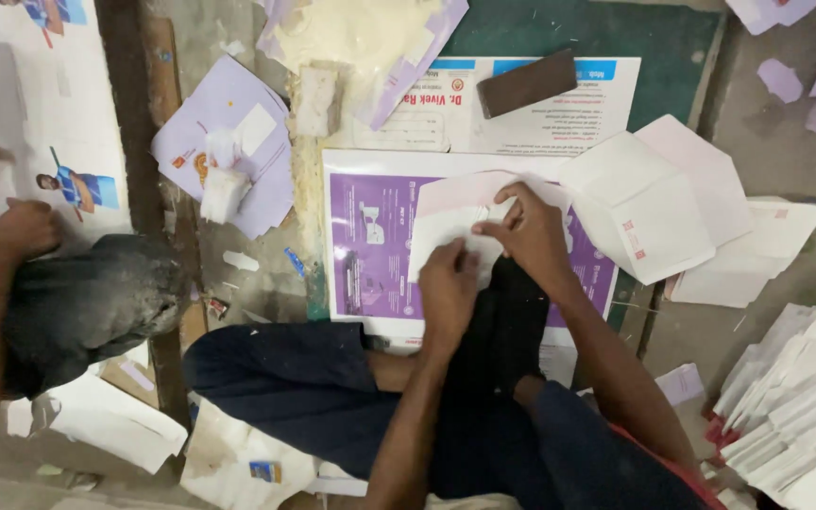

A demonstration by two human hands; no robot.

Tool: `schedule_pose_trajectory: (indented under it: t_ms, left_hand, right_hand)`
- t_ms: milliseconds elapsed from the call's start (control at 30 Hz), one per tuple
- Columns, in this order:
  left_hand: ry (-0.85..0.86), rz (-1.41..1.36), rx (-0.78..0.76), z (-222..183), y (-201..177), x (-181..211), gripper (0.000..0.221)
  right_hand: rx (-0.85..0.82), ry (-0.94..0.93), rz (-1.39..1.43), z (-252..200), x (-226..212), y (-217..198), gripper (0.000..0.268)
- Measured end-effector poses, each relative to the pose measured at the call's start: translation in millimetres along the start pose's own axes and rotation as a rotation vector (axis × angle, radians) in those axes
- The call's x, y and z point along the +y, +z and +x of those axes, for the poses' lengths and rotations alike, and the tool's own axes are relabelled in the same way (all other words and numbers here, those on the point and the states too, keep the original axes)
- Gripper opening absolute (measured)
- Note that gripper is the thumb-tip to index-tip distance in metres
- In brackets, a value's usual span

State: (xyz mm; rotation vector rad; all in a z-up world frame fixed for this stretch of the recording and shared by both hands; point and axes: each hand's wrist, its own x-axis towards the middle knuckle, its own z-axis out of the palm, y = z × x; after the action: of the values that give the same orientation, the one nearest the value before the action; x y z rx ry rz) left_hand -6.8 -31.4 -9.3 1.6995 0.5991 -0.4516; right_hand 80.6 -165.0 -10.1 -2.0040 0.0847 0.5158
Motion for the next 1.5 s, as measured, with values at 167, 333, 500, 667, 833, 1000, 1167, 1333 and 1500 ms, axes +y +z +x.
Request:
schedule_pose_trajectory:
  t_ms: [167,333,500,667,833,1000,1167,1333,1500]
  left_hand:
    - [0.346,0.251,0.352,-32.8,-7.1,-15.7,0.041]
    - [0.258,0.39,0.555,-56.7,-34.6,-41.9,0.041]
    - [-0.089,-0.077,0.373,-32.0,-41.5,-25.5,0.032]
    - [0.103,-0.022,0.263,-26.5,-48.8,-39.8,0.032]
    - [0.44,0.601,0.39,-23.0,-37.8,-25.4,0.017]
    - [0.032,0.285,0.488,18.2,-43.0,-41.9,0.014]
    - [0.199,0.432,0.204,1.5,-7.5,33.9,0.033]
    - [0.113,0.507,0.488,-1.2,-60.5,-18.7,0.033]
    - [0.336,0.654,0.491,68.6,-76.9,51.7,0.046]
  right_hand:
    - [0.023,0.142,0.059,-16.8,11.7,18.8,0.035]
    - [0.079,-0.395,-0.467,-54.9,12.3,17.9,0.036]
    - [0.045,-0.223,-0.663,-62.4,10.3,17.1,0.063]
    - [0.011,-0.174,-0.698,-56.9,2.9,35.7,0.074]
    - [-0.066,-0.125,-0.638,-52.1,-9.4,41.1,0.076]
    - [-0.039,-0.089,-0.692,-29.8,-11.0,39.2,0.078]
    - [-0.067,-0.111,-0.705,-52.8,33.1,45.1,0.072]
    - [-0.105,0.033,-0.662,-43.9,-16.9,36.5,0.09]
    - [-0.132,0.066,-0.66,-33.2,-17.1,37.5,0.091]
